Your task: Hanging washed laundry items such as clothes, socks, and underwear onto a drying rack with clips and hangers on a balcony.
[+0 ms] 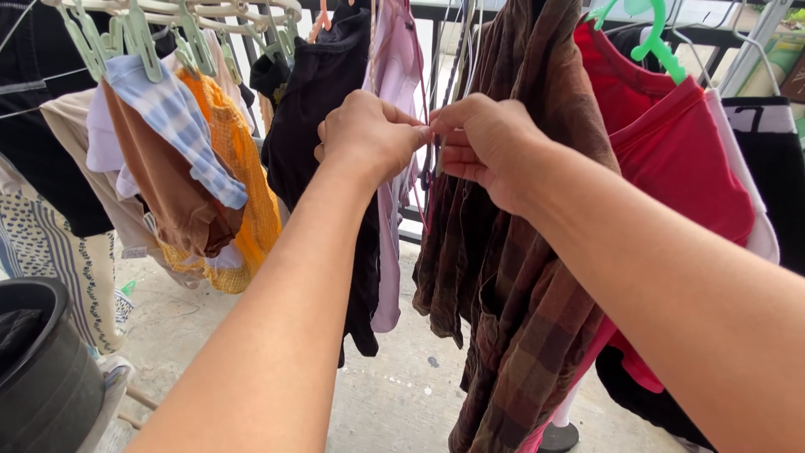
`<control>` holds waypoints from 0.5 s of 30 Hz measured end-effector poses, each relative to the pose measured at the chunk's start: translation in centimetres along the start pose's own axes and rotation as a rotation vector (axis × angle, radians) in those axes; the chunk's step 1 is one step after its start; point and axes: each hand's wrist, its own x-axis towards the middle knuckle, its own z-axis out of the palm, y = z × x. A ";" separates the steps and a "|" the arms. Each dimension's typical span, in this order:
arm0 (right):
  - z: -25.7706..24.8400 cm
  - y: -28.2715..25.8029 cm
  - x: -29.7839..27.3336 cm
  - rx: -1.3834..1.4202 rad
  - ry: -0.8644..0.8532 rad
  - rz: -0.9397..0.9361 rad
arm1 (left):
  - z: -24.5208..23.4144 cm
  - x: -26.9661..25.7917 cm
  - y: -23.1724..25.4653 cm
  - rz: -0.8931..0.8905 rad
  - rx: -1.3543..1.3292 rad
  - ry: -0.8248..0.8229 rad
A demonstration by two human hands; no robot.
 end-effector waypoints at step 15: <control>-1.4 0.9 1.5 -0.016 -0.206 -0.004 | 1.0 2.0 -0.6 -0.020 -0.041 0.020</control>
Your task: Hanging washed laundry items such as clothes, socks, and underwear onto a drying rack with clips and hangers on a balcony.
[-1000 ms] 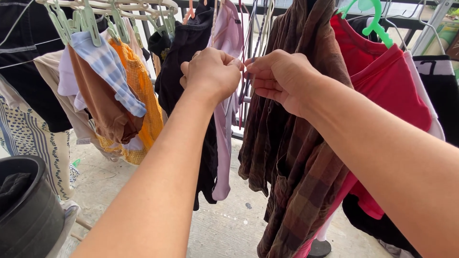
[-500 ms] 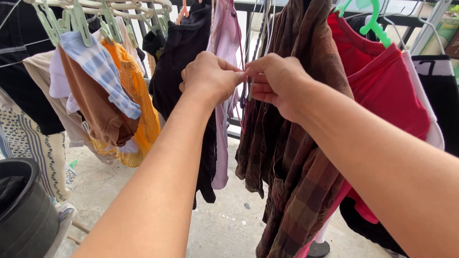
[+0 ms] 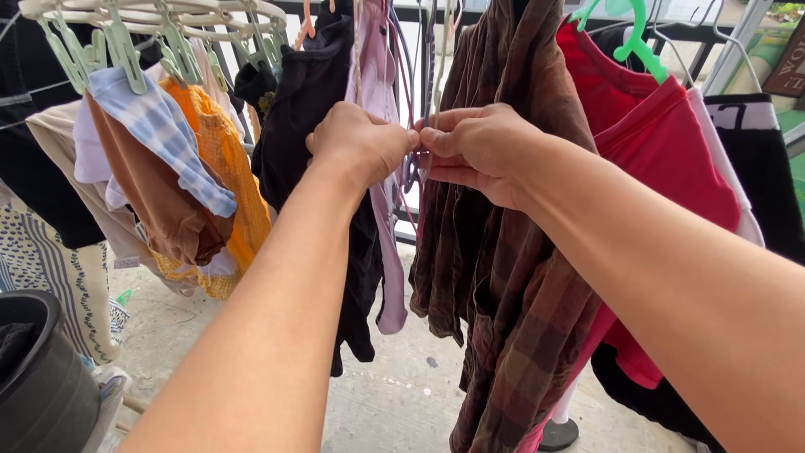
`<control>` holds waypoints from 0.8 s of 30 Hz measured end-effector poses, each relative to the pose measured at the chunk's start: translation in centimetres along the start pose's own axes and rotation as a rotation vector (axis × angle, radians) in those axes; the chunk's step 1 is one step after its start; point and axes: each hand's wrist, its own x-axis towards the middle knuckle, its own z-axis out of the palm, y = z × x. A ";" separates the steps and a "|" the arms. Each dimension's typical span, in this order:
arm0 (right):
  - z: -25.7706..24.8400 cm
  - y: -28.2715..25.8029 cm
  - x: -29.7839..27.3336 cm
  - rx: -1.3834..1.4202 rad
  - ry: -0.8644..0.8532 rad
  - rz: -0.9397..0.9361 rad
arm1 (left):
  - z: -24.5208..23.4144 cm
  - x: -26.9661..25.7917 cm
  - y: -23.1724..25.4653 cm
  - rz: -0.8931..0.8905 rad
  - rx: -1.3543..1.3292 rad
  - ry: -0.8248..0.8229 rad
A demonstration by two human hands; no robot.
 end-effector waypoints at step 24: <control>-2.1 0.4 -1.3 -0.409 0.399 -0.129 | -1.5 -1.5 0.2 -0.061 0.173 0.123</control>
